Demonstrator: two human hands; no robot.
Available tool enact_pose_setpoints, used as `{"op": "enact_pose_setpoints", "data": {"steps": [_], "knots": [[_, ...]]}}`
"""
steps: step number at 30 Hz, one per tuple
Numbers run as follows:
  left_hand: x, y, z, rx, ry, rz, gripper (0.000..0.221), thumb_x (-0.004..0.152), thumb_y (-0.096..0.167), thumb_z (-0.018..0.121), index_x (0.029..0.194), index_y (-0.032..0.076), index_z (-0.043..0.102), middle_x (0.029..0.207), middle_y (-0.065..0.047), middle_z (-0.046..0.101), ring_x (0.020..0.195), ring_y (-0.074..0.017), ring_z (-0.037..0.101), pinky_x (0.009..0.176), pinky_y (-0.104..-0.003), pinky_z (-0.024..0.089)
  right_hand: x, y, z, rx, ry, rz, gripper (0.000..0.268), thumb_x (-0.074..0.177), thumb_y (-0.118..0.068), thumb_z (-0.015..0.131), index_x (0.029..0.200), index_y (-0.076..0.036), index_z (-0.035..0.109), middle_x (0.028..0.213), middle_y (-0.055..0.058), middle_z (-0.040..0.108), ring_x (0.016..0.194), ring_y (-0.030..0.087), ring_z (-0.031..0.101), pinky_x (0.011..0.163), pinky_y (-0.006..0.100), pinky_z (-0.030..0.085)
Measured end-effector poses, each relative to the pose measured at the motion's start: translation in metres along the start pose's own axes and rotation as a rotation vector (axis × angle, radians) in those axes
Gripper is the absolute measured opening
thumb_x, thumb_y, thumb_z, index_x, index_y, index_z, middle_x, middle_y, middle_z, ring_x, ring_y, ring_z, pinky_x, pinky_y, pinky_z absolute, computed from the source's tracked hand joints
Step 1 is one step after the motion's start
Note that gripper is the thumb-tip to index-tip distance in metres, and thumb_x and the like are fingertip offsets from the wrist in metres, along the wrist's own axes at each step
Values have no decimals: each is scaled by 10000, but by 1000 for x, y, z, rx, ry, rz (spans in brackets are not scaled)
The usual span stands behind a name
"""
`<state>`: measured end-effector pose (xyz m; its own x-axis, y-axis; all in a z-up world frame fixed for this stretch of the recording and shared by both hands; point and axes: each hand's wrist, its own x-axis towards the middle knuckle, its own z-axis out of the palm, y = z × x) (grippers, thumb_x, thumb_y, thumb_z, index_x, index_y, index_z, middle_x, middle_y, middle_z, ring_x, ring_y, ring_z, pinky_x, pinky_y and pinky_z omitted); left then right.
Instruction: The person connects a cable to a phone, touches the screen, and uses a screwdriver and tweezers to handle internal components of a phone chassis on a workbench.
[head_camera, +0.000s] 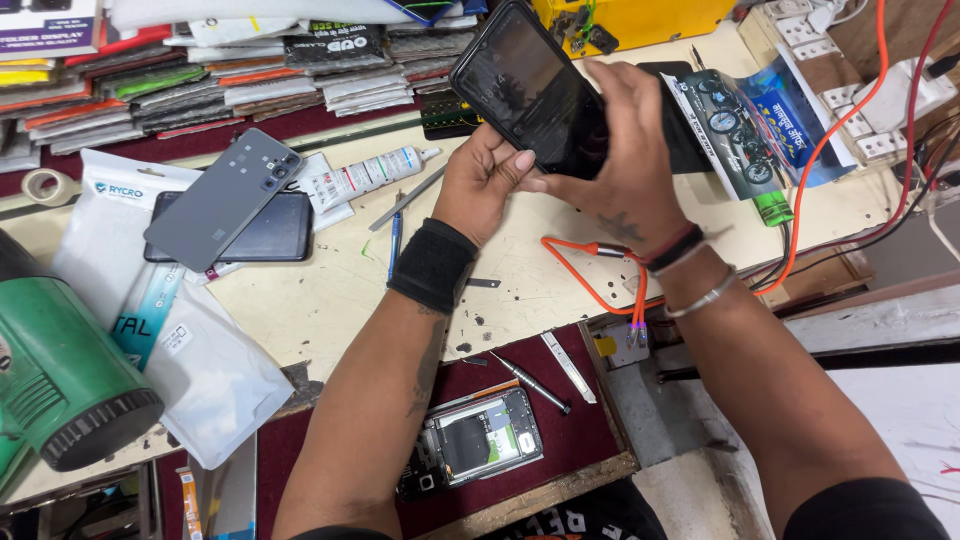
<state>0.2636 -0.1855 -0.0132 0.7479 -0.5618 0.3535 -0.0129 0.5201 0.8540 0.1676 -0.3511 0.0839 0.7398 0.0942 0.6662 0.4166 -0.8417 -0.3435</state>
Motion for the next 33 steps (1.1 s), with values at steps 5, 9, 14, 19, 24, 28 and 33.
{"op": "enact_pose_setpoints", "data": {"steps": [5,9,14,19,24,28,33], "knots": [[0,7,1,18,28,13,317,1064,104,576,1357,3,510,1110,-122,755,973,-181,763,876,-316,639,-27,12,-12,214,5,167,803,950,-272,889,1522,11,401,1414,167,531,1235,228,645,1085,366,552],[0,7,3,38,34,34,320,1064,110,580,1360,10,513,1097,-112,750,957,-175,753,857,-309,631,-46,16,-8,409,-7,347,507,1048,-171,763,1390,14,439,1244,103,686,1069,128,700,951,266,588],[0,1,-1,40,49,61,271,1086,95,595,1332,-7,544,1078,-126,748,942,-189,746,856,-324,631,-52,9,-7,406,4,446,321,1012,-127,750,1244,19,583,1078,66,741,932,82,702,815,225,579],[-1,6,2,21,36,48,298,1070,116,582,1342,10,523,1102,-122,746,964,-193,754,855,-324,632,-47,4,-2,335,68,389,233,1019,-140,744,1157,13,636,995,72,749,865,70,691,756,224,567],[-2,13,5,-55,31,15,313,1095,160,545,1366,17,486,1149,-140,741,983,-240,773,858,-354,642,-50,-6,-6,30,122,141,172,1103,-139,709,1161,3,631,994,105,708,838,143,685,745,280,547],[-2,19,8,-120,45,-17,359,1087,209,521,1400,49,445,1178,-153,728,936,-263,781,809,-376,658,-48,-8,-6,-47,138,90,149,1111,-146,696,1141,-14,632,952,102,682,753,169,647,681,304,513],[-4,25,12,-123,65,-14,350,1095,223,516,1388,48,436,1224,-167,722,952,-268,786,811,-379,670,-48,-11,-8,-15,154,118,150,1103,-149,704,1176,-26,660,940,92,675,733,145,627,659,299,498]]}}
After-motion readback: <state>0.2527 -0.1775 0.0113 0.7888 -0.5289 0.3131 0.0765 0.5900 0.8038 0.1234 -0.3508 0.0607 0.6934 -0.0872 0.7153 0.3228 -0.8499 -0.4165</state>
